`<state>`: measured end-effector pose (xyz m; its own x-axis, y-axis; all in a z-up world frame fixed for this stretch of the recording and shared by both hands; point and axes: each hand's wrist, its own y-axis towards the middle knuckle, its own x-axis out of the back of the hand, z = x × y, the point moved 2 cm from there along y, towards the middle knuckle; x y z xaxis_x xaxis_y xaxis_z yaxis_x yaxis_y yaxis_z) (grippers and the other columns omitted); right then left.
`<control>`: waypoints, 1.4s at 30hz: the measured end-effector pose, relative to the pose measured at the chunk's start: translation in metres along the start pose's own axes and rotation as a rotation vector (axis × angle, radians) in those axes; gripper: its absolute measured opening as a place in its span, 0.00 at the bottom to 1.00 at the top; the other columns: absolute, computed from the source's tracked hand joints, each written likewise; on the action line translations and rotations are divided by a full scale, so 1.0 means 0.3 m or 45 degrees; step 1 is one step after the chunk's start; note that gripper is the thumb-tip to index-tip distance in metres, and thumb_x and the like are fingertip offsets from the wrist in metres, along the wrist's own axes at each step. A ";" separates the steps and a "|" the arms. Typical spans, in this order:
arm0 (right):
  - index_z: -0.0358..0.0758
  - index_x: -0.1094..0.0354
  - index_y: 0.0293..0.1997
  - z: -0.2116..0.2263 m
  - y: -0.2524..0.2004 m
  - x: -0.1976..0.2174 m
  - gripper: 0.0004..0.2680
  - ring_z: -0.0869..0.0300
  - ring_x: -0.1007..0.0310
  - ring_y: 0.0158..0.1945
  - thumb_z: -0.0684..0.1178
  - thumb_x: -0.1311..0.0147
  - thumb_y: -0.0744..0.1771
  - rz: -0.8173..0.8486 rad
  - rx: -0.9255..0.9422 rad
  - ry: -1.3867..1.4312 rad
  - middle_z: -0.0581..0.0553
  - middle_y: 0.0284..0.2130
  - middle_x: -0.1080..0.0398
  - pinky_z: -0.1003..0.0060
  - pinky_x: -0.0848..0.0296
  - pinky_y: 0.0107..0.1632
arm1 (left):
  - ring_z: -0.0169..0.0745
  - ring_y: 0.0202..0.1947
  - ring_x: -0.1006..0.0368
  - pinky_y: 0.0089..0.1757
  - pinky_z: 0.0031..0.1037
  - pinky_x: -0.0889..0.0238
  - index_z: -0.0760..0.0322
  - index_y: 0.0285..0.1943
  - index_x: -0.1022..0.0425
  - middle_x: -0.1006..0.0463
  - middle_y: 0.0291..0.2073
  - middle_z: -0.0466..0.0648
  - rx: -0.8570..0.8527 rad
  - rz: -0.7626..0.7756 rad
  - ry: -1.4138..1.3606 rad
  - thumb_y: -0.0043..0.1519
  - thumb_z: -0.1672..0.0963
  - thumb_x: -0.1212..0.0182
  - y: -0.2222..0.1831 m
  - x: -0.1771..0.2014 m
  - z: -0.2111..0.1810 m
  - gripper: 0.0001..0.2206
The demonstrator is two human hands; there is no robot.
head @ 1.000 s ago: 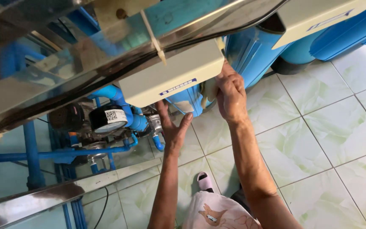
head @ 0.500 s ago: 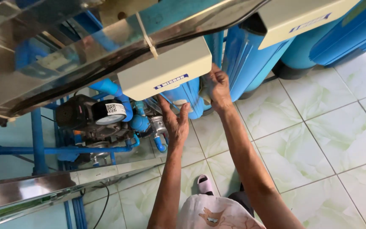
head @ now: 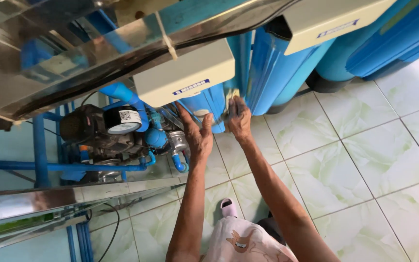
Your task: Cleaning and wiping down the exterior of a water filtration and treatment system using a cloth.
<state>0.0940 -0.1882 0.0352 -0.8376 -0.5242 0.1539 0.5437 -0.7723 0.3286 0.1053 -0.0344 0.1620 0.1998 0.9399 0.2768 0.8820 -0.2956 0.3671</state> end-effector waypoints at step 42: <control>0.32 0.30 0.53 0.747 0.253 0.574 0.08 0.46 0.35 0.55 0.44 0.42 0.70 -0.497 0.407 0.327 0.35 0.55 0.41 0.57 0.33 0.55 | 0.39 0.59 0.33 0.55 0.28 0.35 0.67 0.77 0.43 0.32 0.65 0.52 0.104 -0.036 -0.907 0.63 0.50 0.32 0.163 -0.509 -0.476 0.36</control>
<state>-0.0212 -0.2566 0.2955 -0.9117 -0.3229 -0.2542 0.1194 -0.8000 0.5879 0.0570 -0.2169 0.2643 0.3816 0.8385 -0.3891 0.9146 -0.2818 0.2899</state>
